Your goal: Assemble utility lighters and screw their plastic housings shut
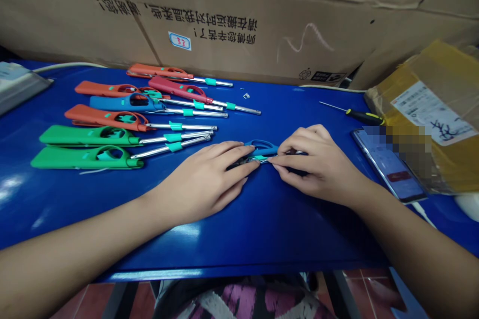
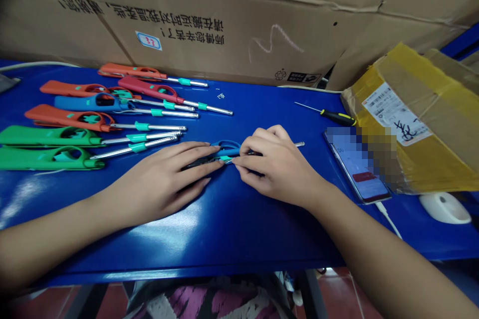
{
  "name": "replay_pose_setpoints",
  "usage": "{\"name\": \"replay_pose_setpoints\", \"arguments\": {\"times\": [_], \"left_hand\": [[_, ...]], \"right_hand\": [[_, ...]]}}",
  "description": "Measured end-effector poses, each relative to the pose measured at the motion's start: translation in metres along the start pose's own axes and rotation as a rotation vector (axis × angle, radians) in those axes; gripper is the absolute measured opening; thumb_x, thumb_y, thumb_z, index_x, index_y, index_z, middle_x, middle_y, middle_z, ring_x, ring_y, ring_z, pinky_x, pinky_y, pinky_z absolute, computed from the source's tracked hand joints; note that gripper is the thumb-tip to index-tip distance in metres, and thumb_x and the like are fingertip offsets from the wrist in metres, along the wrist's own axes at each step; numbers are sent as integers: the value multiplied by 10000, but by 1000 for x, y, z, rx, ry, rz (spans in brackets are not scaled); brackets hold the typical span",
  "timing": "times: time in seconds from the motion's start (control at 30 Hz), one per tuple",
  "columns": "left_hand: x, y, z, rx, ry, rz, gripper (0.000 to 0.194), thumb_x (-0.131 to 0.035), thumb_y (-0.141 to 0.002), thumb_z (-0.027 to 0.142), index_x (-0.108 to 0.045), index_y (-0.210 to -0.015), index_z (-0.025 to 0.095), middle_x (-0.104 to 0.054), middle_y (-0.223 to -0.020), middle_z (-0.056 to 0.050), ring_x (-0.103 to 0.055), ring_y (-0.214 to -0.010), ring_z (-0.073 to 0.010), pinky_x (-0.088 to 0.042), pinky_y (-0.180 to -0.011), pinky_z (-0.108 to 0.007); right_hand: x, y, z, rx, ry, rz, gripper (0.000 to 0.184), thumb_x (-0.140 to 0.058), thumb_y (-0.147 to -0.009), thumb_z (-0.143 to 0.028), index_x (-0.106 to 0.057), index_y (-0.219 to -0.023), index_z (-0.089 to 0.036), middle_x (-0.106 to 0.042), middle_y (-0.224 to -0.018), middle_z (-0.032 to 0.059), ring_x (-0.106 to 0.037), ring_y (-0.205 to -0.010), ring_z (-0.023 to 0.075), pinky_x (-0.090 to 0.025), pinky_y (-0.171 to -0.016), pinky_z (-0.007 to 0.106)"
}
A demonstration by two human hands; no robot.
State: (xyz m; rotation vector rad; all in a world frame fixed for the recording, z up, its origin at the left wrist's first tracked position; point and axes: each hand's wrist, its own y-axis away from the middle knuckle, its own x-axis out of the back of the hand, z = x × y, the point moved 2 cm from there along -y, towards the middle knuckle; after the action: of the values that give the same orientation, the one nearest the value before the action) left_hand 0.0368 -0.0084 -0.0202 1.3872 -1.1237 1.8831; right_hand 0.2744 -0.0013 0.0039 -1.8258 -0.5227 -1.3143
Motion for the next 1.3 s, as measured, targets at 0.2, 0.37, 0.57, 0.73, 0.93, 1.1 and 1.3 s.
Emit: {"name": "replay_pose_setpoints", "arguments": {"times": [0.2,0.37,0.57,0.73,0.93,1.1,1.3], "left_hand": [[1,0,0,1,-1,-3,400,-521,-1015,244,-604,-1400,175,-583,-1474,-128,-551,-1347,-315,-494,-1133,-504],[0,0,0,6,15,-2,402,-536,-1005,236,-603,-1398,179,-583,-1472,-136,-545,-1354,-315,-490,-1135,-507],[0,1,0,-3,1,-11,420,-526,-1007,229,-586,-1422,195,-573,-1479,-133,-537,-1356,-317,-486,-1137,-511],[0,2,0,-1,-9,-18,418,-512,-1016,237,-587,-1425,197,-572,-1478,-130,-533,-1353,-325,-491,-1129,-512],[-1,0,0,-2,-7,-31,422,-509,-1016,235,-580,-1430,194,-568,-1482,-135,-530,-1358,-328,-493,-1126,-520],[0,-1,0,-5,-9,-22,420,-514,-1015,240,-583,-1426,194,-572,-1476,-137,-534,-1352,-325,-492,-1126,-520],[0,0,1,-7,-21,-21,410,-509,-1019,242,-590,-1417,193,-579,-1466,-134,-539,-1343,-327,-500,-1114,-516]], "right_hand": [[0,-1,0,10,8,-1,154,-600,-977,-212,-749,-941,-225,-724,-913,41,-607,-854,190,-348,-791,396],[-1,-1,1,-3,6,-26,171,-586,-987,-223,-749,-937,-233,-724,-919,41,-598,-857,187,-340,-785,390],[0,-1,0,3,18,-44,190,-565,-1000,-235,-739,-925,-226,-726,-925,47,-597,-858,189,-340,-790,394],[4,0,-1,53,49,-105,209,-535,-1018,-234,-741,-991,-218,-737,-935,49,-614,-886,204,-344,-820,419],[6,0,-2,87,57,-116,200,-533,-1021,-240,-730,-1002,-216,-756,-949,37,-627,-890,202,-346,-862,435],[6,0,-1,96,47,-116,186,-546,-1016,-225,-729,-1005,-197,-753,-957,38,-632,-898,204,-348,-872,437],[5,1,-1,101,45,-82,181,-550,-1020,-221,-730,-1013,-199,-754,-958,33,-627,-897,194,-344,-874,428]]}}
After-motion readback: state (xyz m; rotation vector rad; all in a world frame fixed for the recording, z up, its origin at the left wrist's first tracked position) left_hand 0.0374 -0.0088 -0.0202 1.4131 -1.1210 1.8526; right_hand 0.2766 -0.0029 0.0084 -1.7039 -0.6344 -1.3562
